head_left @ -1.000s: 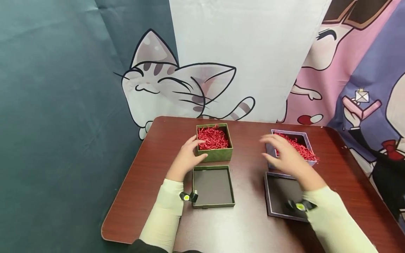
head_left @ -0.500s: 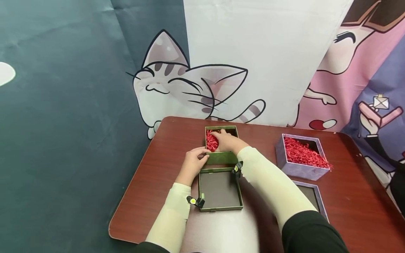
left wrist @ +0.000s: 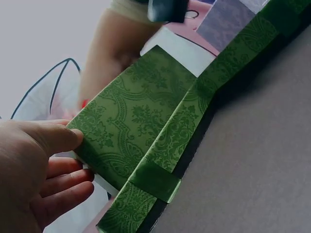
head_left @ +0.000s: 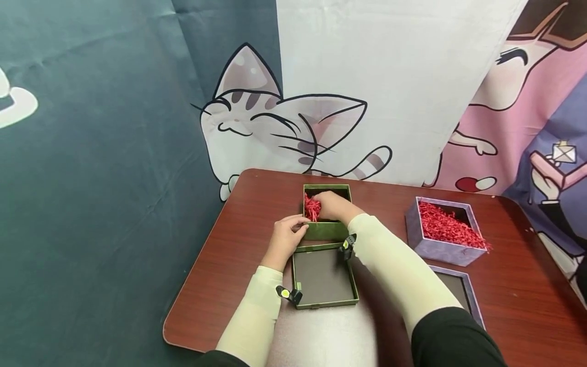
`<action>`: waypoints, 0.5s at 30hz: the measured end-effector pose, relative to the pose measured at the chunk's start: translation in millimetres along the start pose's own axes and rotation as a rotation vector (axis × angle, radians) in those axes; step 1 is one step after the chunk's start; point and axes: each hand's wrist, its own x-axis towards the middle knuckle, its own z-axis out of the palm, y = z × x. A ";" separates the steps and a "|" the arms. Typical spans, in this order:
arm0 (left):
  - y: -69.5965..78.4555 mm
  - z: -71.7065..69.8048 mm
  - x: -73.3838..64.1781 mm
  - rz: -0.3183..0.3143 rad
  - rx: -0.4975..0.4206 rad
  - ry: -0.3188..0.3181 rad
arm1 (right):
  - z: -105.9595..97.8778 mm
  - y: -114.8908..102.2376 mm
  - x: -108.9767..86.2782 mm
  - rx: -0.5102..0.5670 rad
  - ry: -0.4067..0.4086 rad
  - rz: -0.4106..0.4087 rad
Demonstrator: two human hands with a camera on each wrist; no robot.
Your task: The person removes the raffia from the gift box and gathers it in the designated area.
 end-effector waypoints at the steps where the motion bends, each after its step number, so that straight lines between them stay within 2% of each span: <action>1: 0.0 0.4 0.0 -0.002 0.004 0.005 | -7.0 0.4 -2.9 0.011 0.034 0.002; 6: 0.1 1.2 -0.5 0.001 0.010 0.024 | -57.8 3.7 -26.9 0.088 0.216 0.005; 10: 0.5 1.3 -1.1 0.009 0.008 0.015 | -93.6 22.5 -56.5 0.111 0.351 0.051; 13: -0.4 1.3 -1.0 0.010 0.009 0.015 | -98.9 49.3 -77.7 0.137 0.388 0.135; 15: -1.4 1.2 -0.8 0.006 0.012 0.021 | -89.8 67.7 -87.6 0.165 0.371 0.184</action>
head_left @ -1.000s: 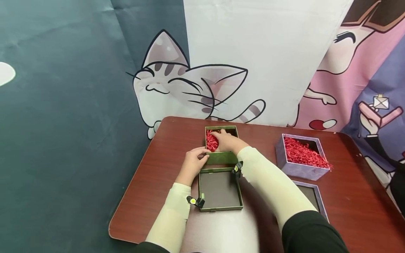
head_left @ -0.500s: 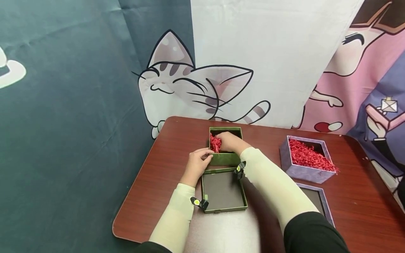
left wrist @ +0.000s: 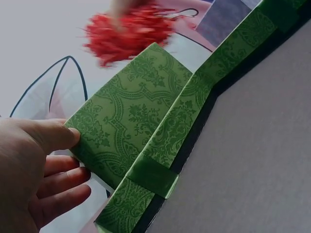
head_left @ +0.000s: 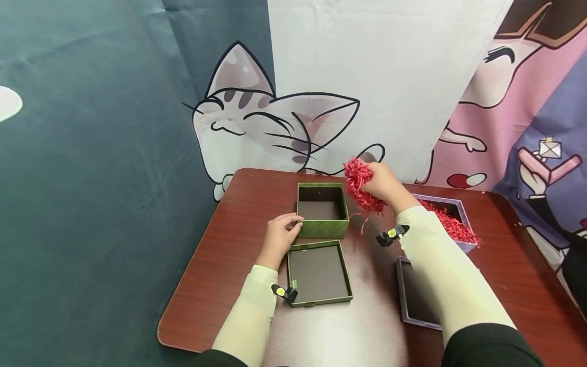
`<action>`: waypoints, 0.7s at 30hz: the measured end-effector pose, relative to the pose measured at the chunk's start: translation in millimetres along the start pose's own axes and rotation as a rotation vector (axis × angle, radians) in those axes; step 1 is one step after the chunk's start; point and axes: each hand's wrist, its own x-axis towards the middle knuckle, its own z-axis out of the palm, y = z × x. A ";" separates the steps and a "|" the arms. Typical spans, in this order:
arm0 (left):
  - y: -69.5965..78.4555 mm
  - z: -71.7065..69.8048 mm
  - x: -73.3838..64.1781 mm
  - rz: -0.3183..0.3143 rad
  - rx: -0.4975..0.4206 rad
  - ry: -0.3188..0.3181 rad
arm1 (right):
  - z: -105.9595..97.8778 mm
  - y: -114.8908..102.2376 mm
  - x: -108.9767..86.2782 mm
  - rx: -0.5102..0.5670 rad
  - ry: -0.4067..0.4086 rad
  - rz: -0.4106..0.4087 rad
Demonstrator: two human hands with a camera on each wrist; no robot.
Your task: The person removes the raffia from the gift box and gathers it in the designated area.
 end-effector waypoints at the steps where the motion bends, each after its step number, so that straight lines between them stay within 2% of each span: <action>1: -0.9 -0.7 0.4 -0.002 0.005 0.006 | 5.3 9.9 -3.7 0.003 -0.005 0.022; 3: -2.6 -2.0 1.1 -0.005 0.009 0.015 | 20.9 28.3 -10.3 -0.017 -0.024 0.059; 6: -3.8 -3.5 2.0 -0.006 0.009 0.017 | 49.1 49.1 -18.9 -0.104 -0.075 0.078; 9: -4.2 -3.9 2.2 -0.009 0.007 0.012 | 70.6 56.5 -27.5 -0.214 -0.156 0.091; 12: -4.3 -3.6 1.6 -0.018 0.004 0.005 | 75.9 54.5 -34.5 -0.289 -0.207 0.090; 14: -4.5 -3.4 0.9 -0.026 0.000 0.002 | 67.5 48.8 -38.8 -0.306 -0.213 0.072; 16: -4.8 -3.4 0.3 -0.032 -0.003 0.003 | 49.5 41.3 -43.4 -0.292 -0.215 0.035; 19: -5.3 -3.6 -0.1 -0.038 -0.005 0.012 | 10.3 34.3 -53.7 -0.231 -0.192 -0.031; 21: -5.9 -3.6 0.0 -0.034 -0.005 0.018 | -18.5 39.3 -62.7 -0.198 -0.147 -0.056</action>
